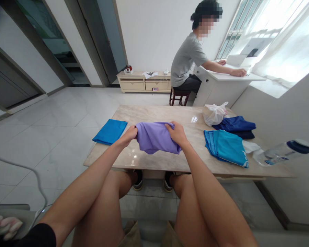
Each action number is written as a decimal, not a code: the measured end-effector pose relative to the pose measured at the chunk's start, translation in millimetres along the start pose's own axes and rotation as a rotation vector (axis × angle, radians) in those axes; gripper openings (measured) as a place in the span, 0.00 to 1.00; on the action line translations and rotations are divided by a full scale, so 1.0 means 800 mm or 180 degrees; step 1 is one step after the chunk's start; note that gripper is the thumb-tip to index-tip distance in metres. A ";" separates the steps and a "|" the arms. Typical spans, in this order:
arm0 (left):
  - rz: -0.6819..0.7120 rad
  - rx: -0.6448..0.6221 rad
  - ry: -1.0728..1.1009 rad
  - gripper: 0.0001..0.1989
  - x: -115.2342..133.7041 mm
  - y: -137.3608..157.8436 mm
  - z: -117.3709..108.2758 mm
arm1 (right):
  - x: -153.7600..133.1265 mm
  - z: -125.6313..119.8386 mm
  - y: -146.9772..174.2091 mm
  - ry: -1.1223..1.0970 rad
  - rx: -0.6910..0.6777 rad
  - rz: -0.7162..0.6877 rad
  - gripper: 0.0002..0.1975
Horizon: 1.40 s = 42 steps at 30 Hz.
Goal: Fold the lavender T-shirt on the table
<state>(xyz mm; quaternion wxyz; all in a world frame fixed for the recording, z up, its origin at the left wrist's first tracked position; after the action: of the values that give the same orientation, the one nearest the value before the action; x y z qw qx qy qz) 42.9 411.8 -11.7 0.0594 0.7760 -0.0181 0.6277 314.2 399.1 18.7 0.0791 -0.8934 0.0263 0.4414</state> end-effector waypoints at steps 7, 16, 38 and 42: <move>0.0411 0.0264 0.0190 0.13 -0.003 -0.009 -0.008 | 0.020 0.047 0.026 -0.0513 -0.1881 0.0591 0.22; -0.0246 0.0600 0.0146 0.14 -0.034 -0.014 -0.034 | 0.024 0.068 0.015 -0.0770 -0.1793 0.0913 0.13; 0.0360 0.0259 -0.0452 0.18 -0.039 -0.036 -0.004 | 0.036 0.044 -0.020 0.1331 -0.0221 0.0446 0.14; 0.0490 0.0388 -0.0198 0.15 -0.028 -0.035 -0.014 | 0.042 0.042 -0.027 0.0739 -0.0208 0.0463 0.09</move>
<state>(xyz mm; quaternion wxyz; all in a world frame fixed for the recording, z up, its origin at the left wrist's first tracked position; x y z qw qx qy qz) 30.5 440.1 -33.7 -0.0369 0.7936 -0.0413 0.6059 311.0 426.6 -25.3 0.0143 -0.9363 0.0855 0.3403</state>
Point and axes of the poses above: each hand's wrist, its own y-axis away from the middle knuckle, its own z-axis out of the palm, x = y × z, the point moved 5 cm from there along -y, towards the middle knuckle, and after that the axes turned 5 degrees about z, right-handed, at the moved point
